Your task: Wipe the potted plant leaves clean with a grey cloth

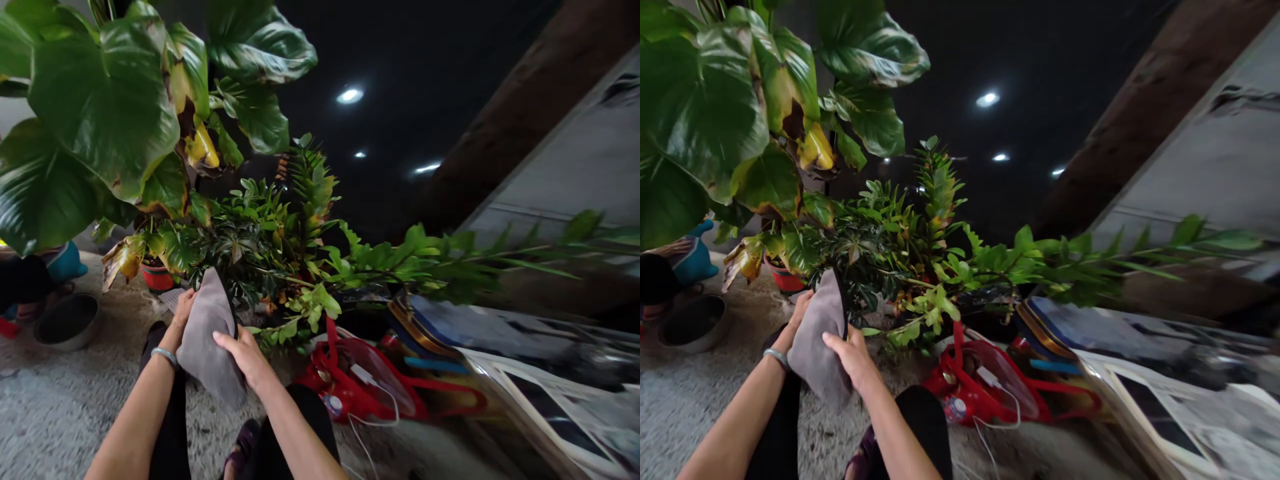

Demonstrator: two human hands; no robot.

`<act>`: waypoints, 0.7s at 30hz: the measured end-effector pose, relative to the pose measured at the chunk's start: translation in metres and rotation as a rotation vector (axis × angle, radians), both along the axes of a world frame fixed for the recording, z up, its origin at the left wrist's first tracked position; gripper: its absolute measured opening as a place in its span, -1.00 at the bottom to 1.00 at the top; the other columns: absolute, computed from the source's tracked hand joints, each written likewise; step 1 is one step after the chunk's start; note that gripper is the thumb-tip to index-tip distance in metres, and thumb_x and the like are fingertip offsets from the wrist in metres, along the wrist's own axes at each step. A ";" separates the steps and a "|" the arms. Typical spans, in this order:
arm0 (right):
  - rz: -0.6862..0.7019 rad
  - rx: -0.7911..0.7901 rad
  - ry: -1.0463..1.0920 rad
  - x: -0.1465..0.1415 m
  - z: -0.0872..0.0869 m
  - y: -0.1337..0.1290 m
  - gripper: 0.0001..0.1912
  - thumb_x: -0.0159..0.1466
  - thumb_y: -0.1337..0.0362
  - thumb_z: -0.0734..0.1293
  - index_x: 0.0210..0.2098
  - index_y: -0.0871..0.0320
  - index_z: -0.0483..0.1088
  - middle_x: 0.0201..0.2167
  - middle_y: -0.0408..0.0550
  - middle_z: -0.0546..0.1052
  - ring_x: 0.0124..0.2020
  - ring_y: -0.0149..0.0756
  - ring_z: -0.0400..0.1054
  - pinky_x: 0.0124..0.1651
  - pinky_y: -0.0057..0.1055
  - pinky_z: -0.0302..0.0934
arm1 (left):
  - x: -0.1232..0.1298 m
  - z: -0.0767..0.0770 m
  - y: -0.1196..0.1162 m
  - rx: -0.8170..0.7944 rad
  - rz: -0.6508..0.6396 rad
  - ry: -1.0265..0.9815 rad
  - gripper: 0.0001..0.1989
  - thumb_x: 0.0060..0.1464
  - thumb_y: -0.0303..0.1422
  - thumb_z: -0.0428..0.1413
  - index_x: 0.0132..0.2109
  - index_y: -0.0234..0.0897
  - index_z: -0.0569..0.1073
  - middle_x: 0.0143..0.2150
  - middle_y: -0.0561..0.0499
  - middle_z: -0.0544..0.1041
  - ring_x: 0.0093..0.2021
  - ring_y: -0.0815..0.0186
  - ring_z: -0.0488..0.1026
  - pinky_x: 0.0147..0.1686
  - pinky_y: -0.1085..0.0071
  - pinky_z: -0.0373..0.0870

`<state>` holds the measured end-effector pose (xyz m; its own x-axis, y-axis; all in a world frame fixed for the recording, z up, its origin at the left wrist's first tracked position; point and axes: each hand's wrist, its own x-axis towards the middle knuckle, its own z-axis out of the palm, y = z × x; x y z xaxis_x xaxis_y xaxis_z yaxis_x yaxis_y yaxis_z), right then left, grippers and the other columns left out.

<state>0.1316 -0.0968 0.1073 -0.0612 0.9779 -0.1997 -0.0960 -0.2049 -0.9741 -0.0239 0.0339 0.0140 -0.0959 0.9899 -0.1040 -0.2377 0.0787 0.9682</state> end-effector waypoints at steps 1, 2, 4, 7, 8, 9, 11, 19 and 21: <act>0.002 -0.013 0.007 0.005 0.000 -0.009 -0.74 0.04 0.12 0.51 -0.31 0.11 0.60 -0.35 -0.03 0.67 -0.27 -0.01 0.52 -0.16 -0.19 0.37 | 0.000 -0.002 0.001 0.005 0.001 0.002 -0.66 -0.28 -0.15 0.37 -0.56 -0.30 0.45 -0.62 0.12 0.38 -0.53 0.37 0.27 -0.53 0.45 0.22; -0.027 -0.007 0.012 0.011 0.003 -0.013 -0.70 0.01 0.09 0.53 -0.30 0.12 0.60 -0.34 -0.02 0.67 -0.26 0.00 0.52 -0.16 -0.18 0.38 | 0.001 -0.004 0.001 0.008 0.005 0.003 -0.63 -0.29 -0.12 0.35 -0.58 -0.29 0.42 -0.64 0.13 0.34 -0.55 0.40 0.23 -0.56 0.47 0.18; -0.197 0.060 0.036 0.027 0.019 -0.006 -0.60 -0.03 0.05 0.56 -0.26 0.14 0.58 -0.28 0.02 0.67 -0.22 0.01 0.53 -0.12 -0.17 0.39 | 0.004 -0.007 0.001 0.015 0.013 -0.003 -0.60 -0.29 -0.06 0.33 -0.57 -0.28 0.41 -0.64 0.13 0.32 -0.55 0.39 0.25 -0.56 0.47 0.19; -0.538 0.173 0.195 0.049 0.045 0.030 -0.53 -0.06 0.04 0.56 -0.21 0.14 0.55 -0.23 0.02 0.67 -0.15 -0.03 0.53 -0.05 -0.18 0.40 | 0.009 -0.008 0.000 0.022 0.014 -0.041 -0.58 -0.30 -0.02 0.32 -0.45 -0.29 0.49 -0.53 0.05 0.43 -0.45 0.29 0.41 -0.48 0.42 0.35; -0.597 0.172 0.276 0.053 0.050 0.043 -0.54 -0.06 0.05 0.54 -0.21 0.13 0.54 -0.25 0.00 0.67 -0.15 -0.04 0.54 -0.06 -0.18 0.41 | 0.010 -0.008 -0.001 0.021 0.013 -0.055 -0.56 -0.31 -0.02 0.33 -0.40 -0.30 0.52 -0.49 0.03 0.46 -0.41 0.26 0.44 -0.47 0.40 0.39; -0.610 0.138 0.354 0.055 0.052 0.052 -0.56 -0.06 0.05 0.53 -0.23 0.11 0.52 -0.30 -0.02 0.67 -0.17 -0.04 0.55 -0.08 -0.16 0.43 | 0.012 -0.008 -0.001 0.018 0.010 -0.066 -0.54 -0.32 -0.02 0.34 -0.37 -0.30 0.53 -0.47 0.01 0.48 -0.40 0.24 0.46 -0.46 0.38 0.40; -0.532 -0.001 0.444 0.049 0.044 0.056 -0.63 -0.05 0.05 0.51 -0.30 0.09 0.52 -0.43 -0.04 0.65 -0.22 -0.02 0.56 -0.15 -0.13 0.45 | 0.012 -0.007 -0.001 0.013 0.008 -0.081 -0.54 -0.34 -0.02 0.35 -0.37 -0.30 0.54 -0.46 0.01 0.48 -0.39 0.23 0.45 -0.45 0.37 0.41; -0.172 -0.188 0.293 0.002 0.007 -0.025 -0.62 -0.05 0.01 0.55 -0.33 0.09 0.55 -0.39 0.04 0.66 -0.24 0.04 0.57 -0.16 -0.15 0.43 | -0.002 -0.007 0.004 0.025 -0.008 0.080 -0.68 -0.18 -0.13 0.27 -0.58 -0.26 0.40 -0.59 0.08 0.36 -0.48 0.33 0.28 -0.50 0.44 0.22; -0.268 -0.055 0.277 0.012 0.026 -0.015 -0.55 -0.03 0.01 0.55 -0.22 0.12 0.54 -0.31 0.02 0.67 -0.19 0.01 0.56 -0.08 -0.15 0.42 | -0.002 -0.009 0.003 0.039 -0.002 0.074 -0.68 -0.18 -0.13 0.27 -0.58 -0.26 0.39 -0.59 0.09 0.34 -0.47 0.33 0.28 -0.50 0.44 0.22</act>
<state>0.1439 -0.1120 0.1336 0.1362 0.9549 -0.2638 -0.4110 -0.1879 -0.8920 -0.0260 0.0371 0.0055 -0.1003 0.9932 -0.0584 -0.1651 0.0413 0.9854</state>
